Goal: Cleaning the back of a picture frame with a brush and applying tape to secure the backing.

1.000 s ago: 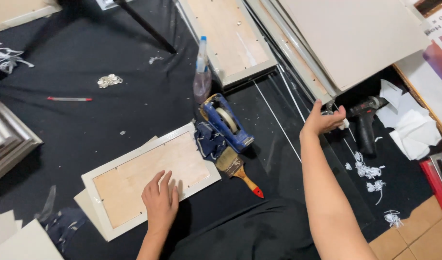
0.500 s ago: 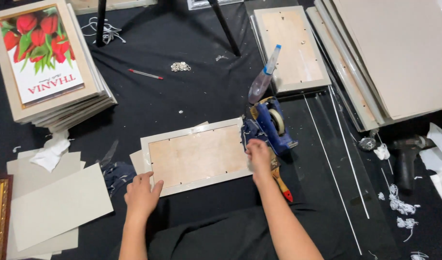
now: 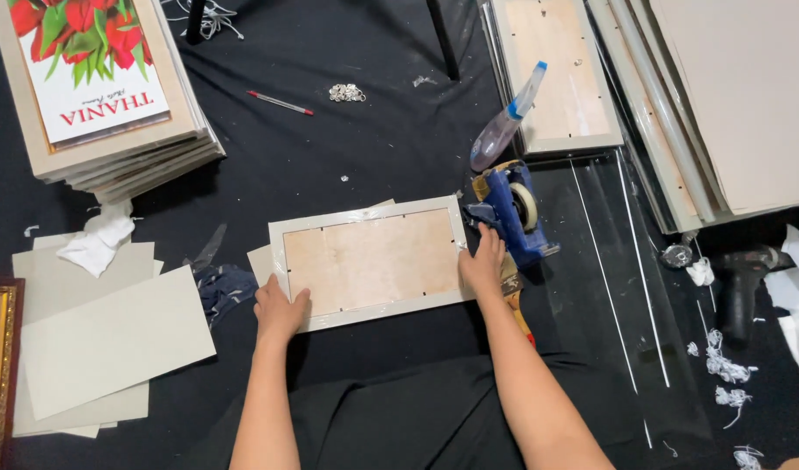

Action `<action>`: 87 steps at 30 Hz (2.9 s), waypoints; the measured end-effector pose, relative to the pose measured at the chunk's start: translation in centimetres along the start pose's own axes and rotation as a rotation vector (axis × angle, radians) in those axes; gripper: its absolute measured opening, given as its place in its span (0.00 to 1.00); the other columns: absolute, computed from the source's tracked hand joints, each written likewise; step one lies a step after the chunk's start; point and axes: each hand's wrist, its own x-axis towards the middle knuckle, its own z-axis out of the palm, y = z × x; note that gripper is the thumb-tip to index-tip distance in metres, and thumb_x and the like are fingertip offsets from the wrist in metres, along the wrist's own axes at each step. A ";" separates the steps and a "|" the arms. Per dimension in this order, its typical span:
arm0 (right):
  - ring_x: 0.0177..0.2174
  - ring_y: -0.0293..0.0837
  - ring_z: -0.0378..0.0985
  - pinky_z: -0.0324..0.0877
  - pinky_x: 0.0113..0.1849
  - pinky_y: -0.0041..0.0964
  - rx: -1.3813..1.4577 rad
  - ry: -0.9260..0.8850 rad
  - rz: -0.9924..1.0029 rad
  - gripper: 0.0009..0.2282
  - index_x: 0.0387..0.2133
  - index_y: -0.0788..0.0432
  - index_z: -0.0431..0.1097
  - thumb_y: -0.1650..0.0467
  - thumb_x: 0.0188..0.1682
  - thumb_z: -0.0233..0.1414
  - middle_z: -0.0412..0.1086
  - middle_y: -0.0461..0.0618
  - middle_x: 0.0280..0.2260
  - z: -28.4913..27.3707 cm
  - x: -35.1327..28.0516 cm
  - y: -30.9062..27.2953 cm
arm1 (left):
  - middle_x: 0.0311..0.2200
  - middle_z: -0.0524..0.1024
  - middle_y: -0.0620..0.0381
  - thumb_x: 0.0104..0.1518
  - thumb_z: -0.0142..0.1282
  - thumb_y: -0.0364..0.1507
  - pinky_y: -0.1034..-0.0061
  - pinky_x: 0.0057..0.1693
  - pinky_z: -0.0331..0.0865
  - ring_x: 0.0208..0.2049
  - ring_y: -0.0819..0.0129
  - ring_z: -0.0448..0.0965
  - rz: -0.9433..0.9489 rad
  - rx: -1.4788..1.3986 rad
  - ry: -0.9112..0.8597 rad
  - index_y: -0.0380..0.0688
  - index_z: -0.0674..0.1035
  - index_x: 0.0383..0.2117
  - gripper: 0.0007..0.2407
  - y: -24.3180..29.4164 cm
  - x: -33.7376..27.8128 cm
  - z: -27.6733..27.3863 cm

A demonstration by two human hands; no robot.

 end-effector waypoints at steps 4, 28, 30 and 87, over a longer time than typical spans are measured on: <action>0.66 0.52 0.45 0.43 0.63 0.51 -0.194 0.031 0.022 0.26 0.66 0.48 0.56 0.69 0.50 0.47 0.47 0.50 0.69 0.0 -2.4 -3.4 | 0.66 0.57 0.35 0.61 0.56 0.40 0.52 0.70 0.53 0.68 0.39 0.58 -0.020 -0.045 0.042 0.36 0.58 0.71 0.34 0.8 -0.3 -0.2; 0.48 0.62 0.78 0.72 0.48 0.59 -0.578 -0.289 0.378 0.23 0.43 0.57 0.81 0.55 0.43 0.52 0.79 0.59 0.44 -9.0 -1.6 1.5 | 0.67 0.54 0.37 0.59 0.53 0.44 0.52 0.71 0.52 0.69 0.36 0.55 -0.127 -0.135 0.047 0.45 0.55 0.72 0.35 -1.6 2.5 0.7; 0.56 0.61 0.70 0.68 0.53 0.60 -0.523 -0.274 0.412 0.35 0.63 0.60 0.62 0.53 0.43 0.49 0.67 0.64 0.57 -8.1 -2.2 0.7 | 0.68 0.54 0.36 0.59 0.54 0.43 0.52 0.72 0.48 0.69 0.36 0.53 -0.113 -0.149 0.047 0.42 0.55 0.72 0.36 -2.3 2.7 0.8; 0.30 0.41 0.83 0.79 0.38 0.38 0.574 -0.261 -0.223 0.07 0.34 0.46 0.78 0.61 0.50 0.57 0.79 0.48 0.26 10.3 -9.0 -21.7 | 0.68 0.56 0.32 0.63 0.46 0.42 0.51 0.67 0.61 0.68 0.41 0.60 0.027 -0.117 -0.044 0.34 0.54 0.71 0.33 0.5 0.4 -2.5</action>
